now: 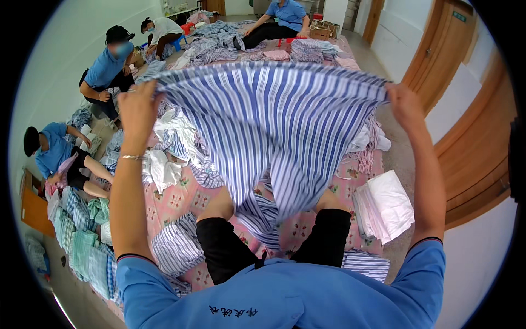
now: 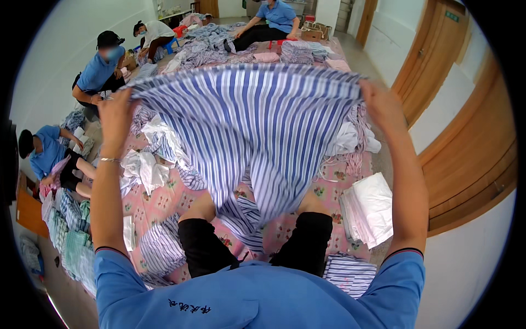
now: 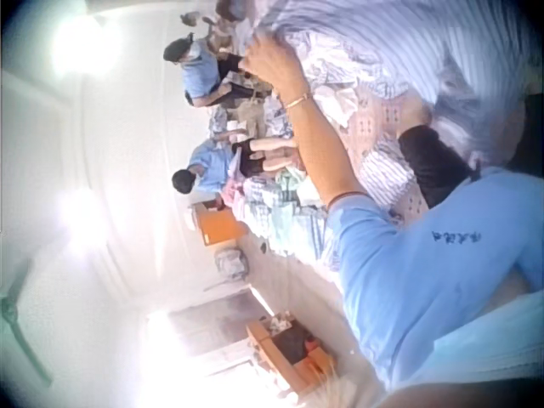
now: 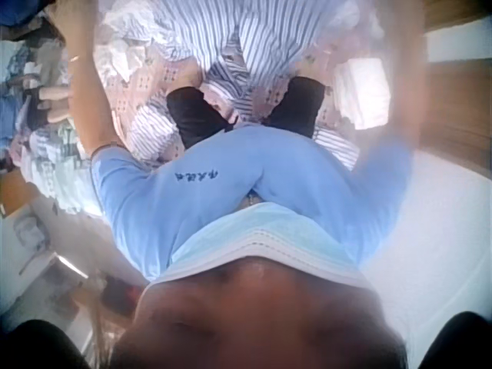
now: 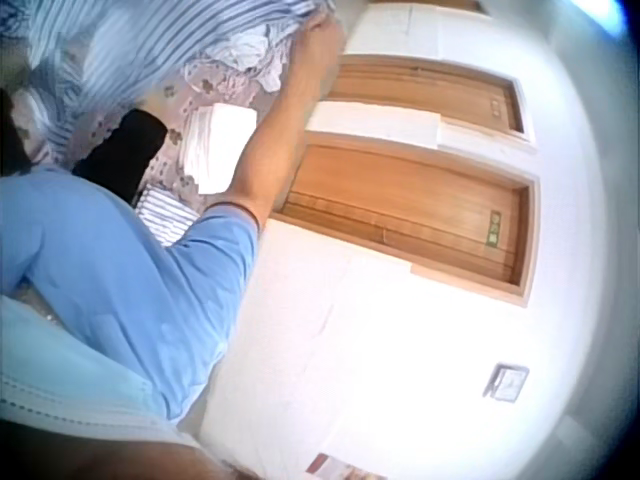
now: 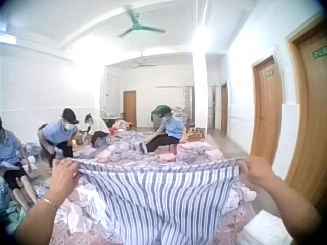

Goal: The person folds several striped shirts and white linens by hand, flattening the fabric and stacking them into piles on the floor.

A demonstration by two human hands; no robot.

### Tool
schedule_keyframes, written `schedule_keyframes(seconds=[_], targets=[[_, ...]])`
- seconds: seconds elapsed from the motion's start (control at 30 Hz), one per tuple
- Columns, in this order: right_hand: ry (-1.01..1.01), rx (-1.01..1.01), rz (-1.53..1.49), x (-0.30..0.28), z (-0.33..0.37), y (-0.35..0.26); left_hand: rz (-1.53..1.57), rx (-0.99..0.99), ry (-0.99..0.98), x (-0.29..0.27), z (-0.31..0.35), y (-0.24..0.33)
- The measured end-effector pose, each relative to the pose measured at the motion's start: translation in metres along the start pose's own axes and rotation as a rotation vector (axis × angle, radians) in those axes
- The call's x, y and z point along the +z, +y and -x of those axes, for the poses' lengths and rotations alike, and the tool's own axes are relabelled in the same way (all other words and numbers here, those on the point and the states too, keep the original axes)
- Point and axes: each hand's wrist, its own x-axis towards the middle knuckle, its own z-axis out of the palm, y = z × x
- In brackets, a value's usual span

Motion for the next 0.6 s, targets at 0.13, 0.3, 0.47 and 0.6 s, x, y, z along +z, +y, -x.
schedule_keyframes(seconds=[0.13, 0.3, 0.47, 0.6], targets=[[0.148, 0.151, -0.472, 0.014, 0.059, 0.02, 0.172, -0.025, 0.093, -0.046, 0.052, 0.019], [-0.074, 0.136, -0.558, 0.095, 0.197, 0.021, 0.417, -0.253, -0.37, -0.05, 0.225, 0.074], [-0.47, -0.218, -0.497, 0.149, 0.261, -0.006, 0.74, -1.033, -0.623, -0.026, 0.359, 0.117], [-0.64, -0.458, -0.476, 0.184, 0.298, -0.009, 0.878, -1.454, -0.575, -0.015, 0.428, 0.123]])
